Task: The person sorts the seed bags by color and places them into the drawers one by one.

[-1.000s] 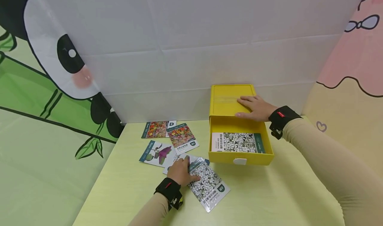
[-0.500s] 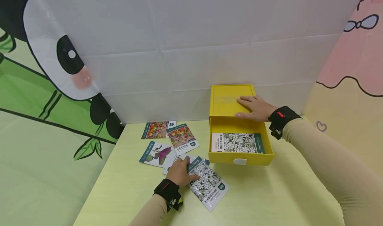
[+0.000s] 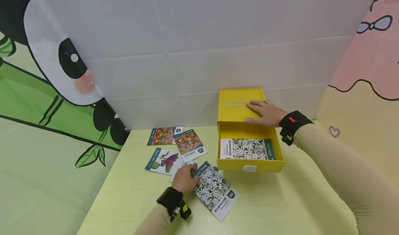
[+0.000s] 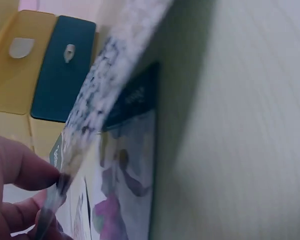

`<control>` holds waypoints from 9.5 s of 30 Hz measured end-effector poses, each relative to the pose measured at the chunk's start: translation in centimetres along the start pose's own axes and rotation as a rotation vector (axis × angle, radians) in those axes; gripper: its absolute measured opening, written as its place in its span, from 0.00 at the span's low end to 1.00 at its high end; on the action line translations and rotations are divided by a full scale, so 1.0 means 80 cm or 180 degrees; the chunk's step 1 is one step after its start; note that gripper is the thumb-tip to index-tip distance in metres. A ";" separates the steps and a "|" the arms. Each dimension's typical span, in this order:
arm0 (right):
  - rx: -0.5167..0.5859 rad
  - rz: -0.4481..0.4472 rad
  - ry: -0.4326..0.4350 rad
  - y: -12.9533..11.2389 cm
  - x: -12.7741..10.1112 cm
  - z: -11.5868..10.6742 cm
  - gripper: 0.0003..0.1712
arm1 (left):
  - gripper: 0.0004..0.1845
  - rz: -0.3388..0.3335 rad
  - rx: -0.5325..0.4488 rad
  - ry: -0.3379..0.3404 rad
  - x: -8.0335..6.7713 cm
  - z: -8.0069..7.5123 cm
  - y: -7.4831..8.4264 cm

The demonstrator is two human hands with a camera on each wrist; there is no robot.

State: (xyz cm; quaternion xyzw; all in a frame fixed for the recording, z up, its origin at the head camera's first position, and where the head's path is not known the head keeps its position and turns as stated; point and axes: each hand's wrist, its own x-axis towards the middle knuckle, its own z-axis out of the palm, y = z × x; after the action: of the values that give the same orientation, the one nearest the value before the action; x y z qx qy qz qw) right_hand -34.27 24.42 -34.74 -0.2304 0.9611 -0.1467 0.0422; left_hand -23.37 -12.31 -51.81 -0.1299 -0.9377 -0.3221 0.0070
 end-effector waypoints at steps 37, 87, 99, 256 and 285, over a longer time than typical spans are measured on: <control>-0.0010 0.0035 0.0056 0.004 0.004 0.004 0.51 | 0.08 -0.0901 -0.1863 -0.0026 -0.025 -0.073 0.015; -0.0010 0.0004 0.0045 -0.002 -0.001 -0.001 0.48 | 0.13 -0.0453 -0.2982 0.1135 -0.048 -0.214 0.118; 0.0008 0.0002 0.0070 0.000 -0.001 0.002 0.49 | 0.12 -0.0124 -0.3417 0.1318 -0.035 -0.212 0.146; -0.0717 0.0023 -0.0283 -0.020 0.014 -0.032 0.51 | 0.15 -0.0246 -0.2630 -0.0300 -0.051 0.029 0.204; -0.1046 0.0663 -0.0562 -0.032 0.029 -0.042 0.51 | 0.24 -0.0860 -0.3294 -0.0378 -0.026 0.054 0.234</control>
State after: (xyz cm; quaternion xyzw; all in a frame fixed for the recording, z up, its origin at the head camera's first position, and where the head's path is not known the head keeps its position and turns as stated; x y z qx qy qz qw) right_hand -35.76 22.08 -30.80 -0.1455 0.9832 0.0379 0.1031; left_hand -16.41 4.04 -44.17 -0.0126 -0.6636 -0.7323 -0.1524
